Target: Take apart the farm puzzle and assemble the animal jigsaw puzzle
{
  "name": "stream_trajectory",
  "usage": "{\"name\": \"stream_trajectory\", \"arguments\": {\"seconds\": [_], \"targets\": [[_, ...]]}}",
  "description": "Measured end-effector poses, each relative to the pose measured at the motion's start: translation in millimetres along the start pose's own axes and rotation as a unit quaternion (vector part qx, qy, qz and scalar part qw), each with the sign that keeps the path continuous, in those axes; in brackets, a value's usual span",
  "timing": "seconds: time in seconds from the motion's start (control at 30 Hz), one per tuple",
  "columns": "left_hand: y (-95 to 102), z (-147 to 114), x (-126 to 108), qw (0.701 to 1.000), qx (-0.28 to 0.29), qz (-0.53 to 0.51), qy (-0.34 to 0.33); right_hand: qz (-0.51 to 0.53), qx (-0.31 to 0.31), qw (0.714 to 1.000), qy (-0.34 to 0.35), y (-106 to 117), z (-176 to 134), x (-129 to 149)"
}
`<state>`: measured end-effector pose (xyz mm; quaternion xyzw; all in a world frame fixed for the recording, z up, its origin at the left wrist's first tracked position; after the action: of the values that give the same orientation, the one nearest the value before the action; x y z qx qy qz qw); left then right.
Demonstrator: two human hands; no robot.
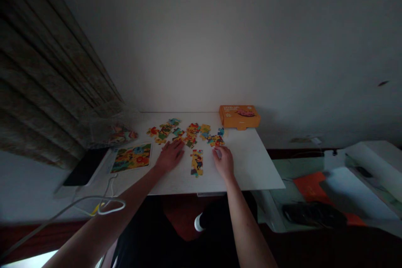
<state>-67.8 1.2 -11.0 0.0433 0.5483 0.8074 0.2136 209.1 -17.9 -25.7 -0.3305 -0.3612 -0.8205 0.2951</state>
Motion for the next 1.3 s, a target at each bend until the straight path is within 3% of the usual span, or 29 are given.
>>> {"name": "stream_trajectory", "arguments": {"seconds": [0.33,0.57,0.73,0.87,0.97,1.1,1.3], "targets": [[17.1,-4,5,0.999,-0.018,0.006,0.028,-0.037,0.024,0.998,0.035,0,0,5],[14.4,34,22,0.992,-0.002,0.04,0.122,-0.054,0.105,0.986,0.114,-4,-4,22],[6.8,58,34,0.989,0.005,0.055,0.141,-0.107,0.199,0.96,0.164,-9,-11,38],[4.7,67,60,0.982,-0.005,0.072,0.176,-0.131,0.261,0.938,0.186,-11,-14,43],[1.0,69,88,0.974,0.031,0.08,0.208,-0.135,0.267,0.936,0.184,-12,-14,42],[-3.2,74,118,0.981,0.075,0.057,0.172,-0.121,0.269,0.94,0.174,-11,-13,40],[1.6,84,139,0.983,0.065,0.011,0.171,-0.109,0.271,0.942,0.166,-11,-13,39]]}}
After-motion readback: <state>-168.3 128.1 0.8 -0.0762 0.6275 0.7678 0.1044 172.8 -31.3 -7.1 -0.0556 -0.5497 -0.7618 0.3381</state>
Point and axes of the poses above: each hand's wrist, its own z-axis towards the middle knuckle, its own y-axis out of the back of the hand, x = y × z, the point moved 4 cm from there along z, towards the middle knuckle, and after that the axes turned 13 degrees about -x, right-handed, at the moved point
